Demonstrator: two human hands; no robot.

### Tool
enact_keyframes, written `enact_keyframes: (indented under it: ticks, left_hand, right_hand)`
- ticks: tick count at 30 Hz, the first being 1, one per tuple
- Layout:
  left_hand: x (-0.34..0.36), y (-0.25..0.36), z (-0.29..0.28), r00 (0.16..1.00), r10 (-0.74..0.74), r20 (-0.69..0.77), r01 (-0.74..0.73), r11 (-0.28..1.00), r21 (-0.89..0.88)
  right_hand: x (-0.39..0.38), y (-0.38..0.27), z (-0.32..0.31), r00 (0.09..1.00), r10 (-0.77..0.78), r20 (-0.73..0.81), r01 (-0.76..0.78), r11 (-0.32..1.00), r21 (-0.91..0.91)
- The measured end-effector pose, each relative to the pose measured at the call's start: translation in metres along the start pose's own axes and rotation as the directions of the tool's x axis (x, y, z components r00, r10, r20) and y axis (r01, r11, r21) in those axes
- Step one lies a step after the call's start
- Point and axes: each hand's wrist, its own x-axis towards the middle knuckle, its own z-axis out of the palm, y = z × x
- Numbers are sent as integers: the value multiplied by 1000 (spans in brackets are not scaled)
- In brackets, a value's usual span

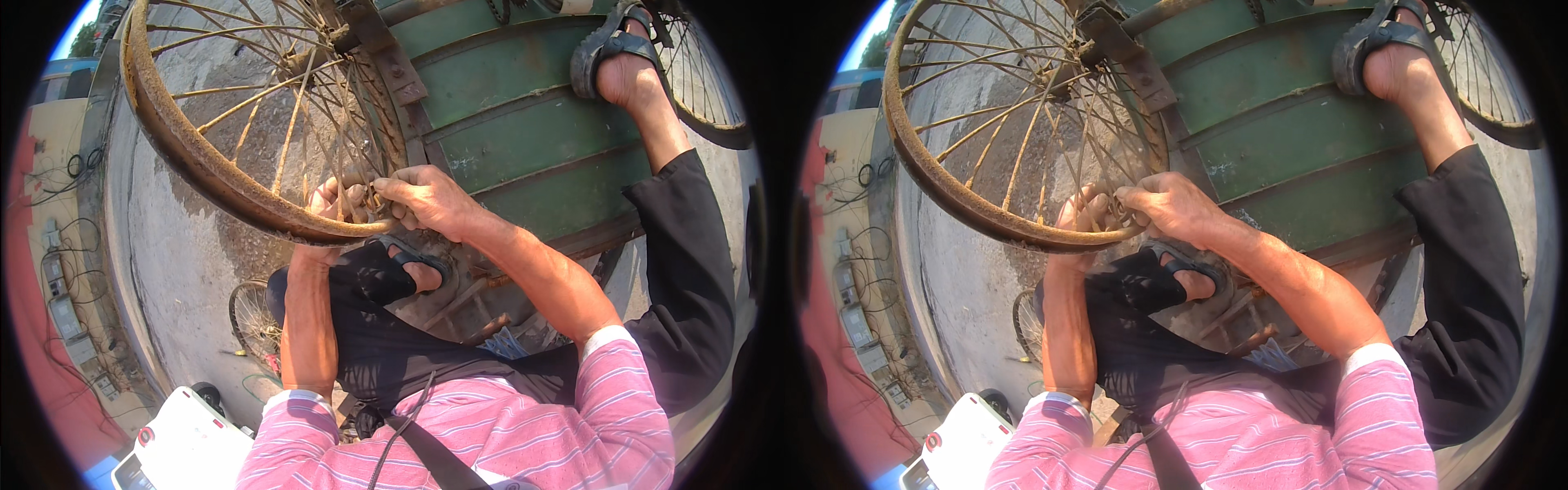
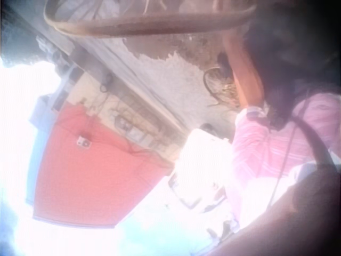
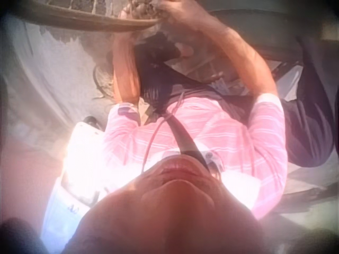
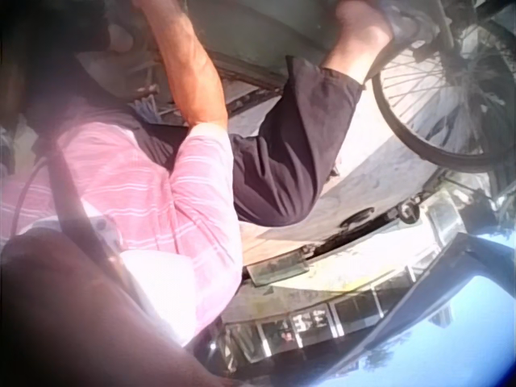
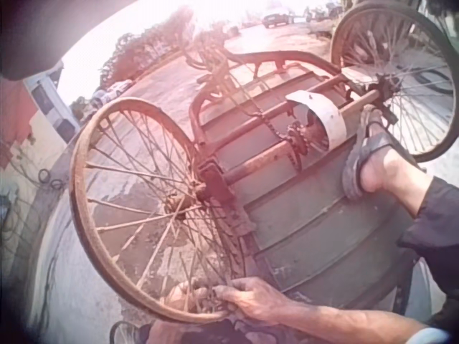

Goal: The person is seated on a green metal cart and repeatedly adjusts the spokes of a bicycle wheel using a spoke wrench. The wheel is mounted on the cart, and the person rotates it to access different sections while tightening or loosening the spoke nipples.

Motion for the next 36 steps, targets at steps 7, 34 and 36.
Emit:
enact_keyframes:
  ticks: [7, 34, 36]
  left_hand:
    - [4, -13, -6, 993, 51, -104, -29, 979, 202]
    - [4, -11, -13, 992, 117, -41, -96, 932, 349]
    - [5, -10, -12, 994, 102, -31, -88, 951, 295]
  right_hand:
    - [-5, -18, -2, 998, 50, -30, -56, 970, -238]
    - [23, 7, -6, 974, -227, -11, 189, 837, -514]
    - [23, 6, -4, 976, -219, -13, 183, 844, -504]
